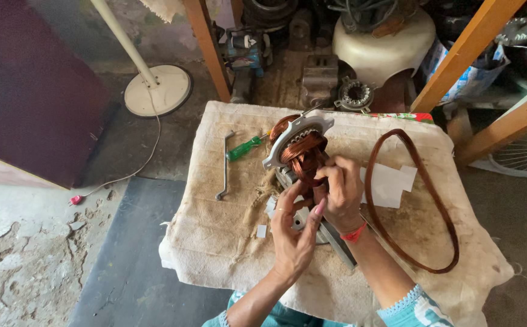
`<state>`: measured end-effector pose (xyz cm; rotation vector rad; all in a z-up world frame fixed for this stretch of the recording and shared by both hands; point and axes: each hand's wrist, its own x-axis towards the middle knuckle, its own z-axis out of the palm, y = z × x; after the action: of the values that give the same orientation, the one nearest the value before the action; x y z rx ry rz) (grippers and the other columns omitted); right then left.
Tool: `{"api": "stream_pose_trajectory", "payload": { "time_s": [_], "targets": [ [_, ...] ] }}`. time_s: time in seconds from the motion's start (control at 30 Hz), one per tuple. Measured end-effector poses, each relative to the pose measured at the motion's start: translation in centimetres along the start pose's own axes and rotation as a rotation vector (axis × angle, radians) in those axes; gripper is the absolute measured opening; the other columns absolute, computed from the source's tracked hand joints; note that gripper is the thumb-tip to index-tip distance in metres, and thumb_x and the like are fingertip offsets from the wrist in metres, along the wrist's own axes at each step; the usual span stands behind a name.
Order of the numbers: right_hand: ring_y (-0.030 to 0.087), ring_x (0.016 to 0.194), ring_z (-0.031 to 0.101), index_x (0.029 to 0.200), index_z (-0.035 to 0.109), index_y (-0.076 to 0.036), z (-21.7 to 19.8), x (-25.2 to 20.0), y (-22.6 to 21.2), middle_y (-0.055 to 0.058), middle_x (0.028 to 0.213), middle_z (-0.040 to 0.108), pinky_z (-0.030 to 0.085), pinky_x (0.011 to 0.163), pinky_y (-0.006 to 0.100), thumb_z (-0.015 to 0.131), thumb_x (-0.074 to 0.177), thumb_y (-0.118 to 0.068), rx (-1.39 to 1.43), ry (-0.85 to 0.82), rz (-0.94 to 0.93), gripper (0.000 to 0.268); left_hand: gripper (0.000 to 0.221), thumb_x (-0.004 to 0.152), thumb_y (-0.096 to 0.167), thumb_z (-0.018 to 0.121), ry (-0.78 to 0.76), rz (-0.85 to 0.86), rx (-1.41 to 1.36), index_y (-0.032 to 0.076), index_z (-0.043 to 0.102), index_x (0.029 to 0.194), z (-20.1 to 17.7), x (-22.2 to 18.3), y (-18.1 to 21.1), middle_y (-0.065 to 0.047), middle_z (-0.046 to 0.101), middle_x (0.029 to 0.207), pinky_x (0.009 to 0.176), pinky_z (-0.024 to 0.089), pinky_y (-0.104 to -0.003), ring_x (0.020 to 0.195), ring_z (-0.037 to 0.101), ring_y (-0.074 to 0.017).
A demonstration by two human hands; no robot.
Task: The person manipulates copper windings on a motor stator, using fingers and a small tool to adjust and separate the wires. The person repeatedly presses and repositions the windings within the stator slots.
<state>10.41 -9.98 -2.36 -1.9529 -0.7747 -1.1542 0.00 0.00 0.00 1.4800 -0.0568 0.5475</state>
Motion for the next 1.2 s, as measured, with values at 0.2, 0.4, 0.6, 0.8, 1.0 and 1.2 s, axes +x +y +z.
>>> {"api": "stream_pose_trajectory", "payload": {
  "time_s": [0.2, 0.4, 0.6, 0.8, 1.0, 1.2],
  "targets": [
    [0.031, 0.091, 0.065, 0.107, 0.060, -0.002, -0.2, -0.8, 0.7, 0.017, 0.113, 0.057, 0.055, 0.071, 0.040, 0.064, 0.092, -0.014, 0.162, -0.009, 0.042, 0.019, 0.042, 0.101, 0.010, 0.072, 0.000, 0.007, -0.077, -0.008, 0.058, 0.136, 2.1, 1.0, 0.2, -0.015, 0.059, 0.131, 0.107, 0.050, -0.031, 0.123, 0.062, -0.0221],
    [0.033, 0.096, 0.065, 0.110, 0.060, -0.004, -0.2, -1.1, 1.1, 0.017, 0.114, 0.058, 0.055, 0.075, 0.041, 0.068, 0.092, -0.014, 0.142, -0.029, -0.013, 0.022, 0.062, 0.094, 0.016, 0.075, 0.098, 0.040, -0.006, -0.005, 0.042, 0.142, 2.6, 0.8, 0.2, -0.009, 0.048, 0.141, 0.107, 0.046, -0.030, 0.128, 0.055, -0.0187],
    [0.034, 0.096, 0.065, 0.110, 0.059, -0.003, 0.0, -0.9, 0.7, 0.017, 0.114, 0.059, 0.054, 0.074, 0.042, 0.069, 0.091, -0.008, 0.091, -0.008, -0.030, 0.022, 0.043, 0.101, 0.017, 0.070, -0.019, 0.093, -0.138, -0.002, 0.055, 0.136, 2.9, 1.4, -1.1, -0.010, 0.057, 0.128, 0.105, 0.046, -0.027, 0.120, 0.057, -0.0160],
    [0.034, 0.100, 0.064, 0.116, 0.058, 0.000, -1.6, 0.5, -1.0, 0.020, 0.116, 0.057, 0.055, 0.081, 0.040, 0.067, 0.092, -0.010, 0.164, -0.081, -0.025, 0.028, 0.025, 0.106, 0.010, 0.067, 0.074, -0.065, -0.361, -0.005, 0.064, 0.125, 2.6, 2.4, -2.3, -0.007, 0.069, 0.114, 0.096, 0.050, -0.027, 0.105, 0.060, -0.0115],
    [0.024, 0.109, 0.065, 0.133, 0.049, 0.006, -3.8, 0.1, -1.6, 0.016, 0.125, 0.062, 0.057, 0.095, 0.036, 0.050, 0.102, -0.016, 0.872, 0.204, 0.811, 0.038, 0.031, 0.101, 0.009, 0.065, 0.106, -0.081, -0.457, -0.001, 0.065, 0.130, 2.4, 2.8, -3.2, -0.006, 0.070, 0.125, 0.102, 0.050, -0.025, 0.113, 0.064, -0.0103],
    [0.030, 0.101, 0.069, 0.122, 0.054, 0.003, -4.6, -1.1, -2.4, 0.019, 0.111, 0.069, 0.058, 0.090, 0.042, 0.046, 0.107, -0.021, 1.222, 0.048, 1.324, 0.030, 0.020, 0.105, 0.007, 0.061, 0.102, -0.080, -0.433, -0.004, 0.068, 0.121, 2.2, 2.6, -3.4, -0.004, 0.072, 0.115, 0.096, 0.050, -0.024, 0.107, 0.063, -0.0091]
  ]
}}
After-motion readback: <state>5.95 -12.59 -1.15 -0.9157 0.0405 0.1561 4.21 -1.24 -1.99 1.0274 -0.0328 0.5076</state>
